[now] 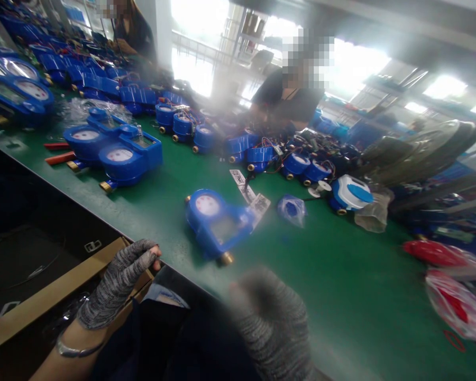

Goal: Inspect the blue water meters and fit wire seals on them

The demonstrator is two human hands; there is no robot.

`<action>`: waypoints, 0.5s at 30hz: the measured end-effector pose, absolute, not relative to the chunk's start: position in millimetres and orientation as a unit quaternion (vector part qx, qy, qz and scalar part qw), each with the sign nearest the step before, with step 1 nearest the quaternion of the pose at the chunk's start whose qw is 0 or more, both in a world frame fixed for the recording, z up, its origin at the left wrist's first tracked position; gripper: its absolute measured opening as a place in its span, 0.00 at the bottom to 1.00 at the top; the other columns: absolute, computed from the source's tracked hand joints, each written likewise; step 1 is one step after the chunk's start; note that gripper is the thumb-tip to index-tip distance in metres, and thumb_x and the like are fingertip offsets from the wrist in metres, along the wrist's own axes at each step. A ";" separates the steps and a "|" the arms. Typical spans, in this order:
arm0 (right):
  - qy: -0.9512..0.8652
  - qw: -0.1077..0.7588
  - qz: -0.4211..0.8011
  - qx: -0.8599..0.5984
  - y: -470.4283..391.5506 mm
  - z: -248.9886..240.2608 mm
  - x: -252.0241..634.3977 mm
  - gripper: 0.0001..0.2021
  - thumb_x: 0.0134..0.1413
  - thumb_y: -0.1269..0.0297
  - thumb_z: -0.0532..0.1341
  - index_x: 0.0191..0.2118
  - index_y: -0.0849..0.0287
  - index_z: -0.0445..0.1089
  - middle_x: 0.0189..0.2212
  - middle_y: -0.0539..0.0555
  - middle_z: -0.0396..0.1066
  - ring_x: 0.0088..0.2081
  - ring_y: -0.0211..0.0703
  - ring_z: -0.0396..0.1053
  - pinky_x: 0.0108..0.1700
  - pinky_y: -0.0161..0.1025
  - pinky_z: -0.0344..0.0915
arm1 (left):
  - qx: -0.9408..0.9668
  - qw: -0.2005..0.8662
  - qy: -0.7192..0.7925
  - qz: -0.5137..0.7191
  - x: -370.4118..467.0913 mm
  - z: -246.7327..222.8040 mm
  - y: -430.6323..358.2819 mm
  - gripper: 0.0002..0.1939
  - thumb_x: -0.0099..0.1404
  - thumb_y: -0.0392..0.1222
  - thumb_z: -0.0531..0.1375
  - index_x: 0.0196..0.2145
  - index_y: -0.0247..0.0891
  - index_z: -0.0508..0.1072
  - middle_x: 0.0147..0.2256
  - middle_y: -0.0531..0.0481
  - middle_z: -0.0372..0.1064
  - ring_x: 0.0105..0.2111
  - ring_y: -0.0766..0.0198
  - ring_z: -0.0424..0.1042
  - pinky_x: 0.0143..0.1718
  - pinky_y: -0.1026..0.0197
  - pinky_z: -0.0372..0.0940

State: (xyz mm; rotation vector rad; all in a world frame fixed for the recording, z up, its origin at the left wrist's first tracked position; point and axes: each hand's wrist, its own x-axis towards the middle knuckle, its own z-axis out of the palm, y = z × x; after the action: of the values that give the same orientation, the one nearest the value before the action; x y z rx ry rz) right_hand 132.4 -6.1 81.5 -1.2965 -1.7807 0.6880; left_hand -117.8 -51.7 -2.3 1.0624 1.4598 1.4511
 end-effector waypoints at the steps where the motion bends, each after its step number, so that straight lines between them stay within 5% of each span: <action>1: -0.710 0.401 0.277 -0.508 -6.1 82.1 132.2 0.06 0.44 0.64 0.69 0.27 0.57 0.72 0.22 0.50 0.73 0.22 0.42 0.72 0.24 0.31 0.70 | 0.422 0.400 0.576 0.575 -117.8 -3.0 -51.3 0.13 0.63 0.51 0.59 0.29 0.38 0.73 0.27 0.50 0.74 0.32 0.60 0.74 0.40 0.59 0.67; 15: -0.736 0.373 0.272 -0.495 -0.7 86.0 124.8 0.06 0.47 0.64 0.66 0.24 0.57 0.70 0.20 0.49 0.72 0.21 0.40 0.70 0.23 0.30 0.68 | 0.401 0.424 0.573 0.576 -117.7 -7.0 -50.6 0.13 0.63 0.52 0.61 0.31 0.38 0.74 0.28 0.49 0.73 0.31 0.60 0.73 0.39 0.58 0.67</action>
State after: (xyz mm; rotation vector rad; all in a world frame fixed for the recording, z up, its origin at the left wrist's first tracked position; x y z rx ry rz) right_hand 124.8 -0.7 86.0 -1.2685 -1.8857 0.6957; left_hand -117.7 -50.6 -7.0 1.0037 1.4336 1.4403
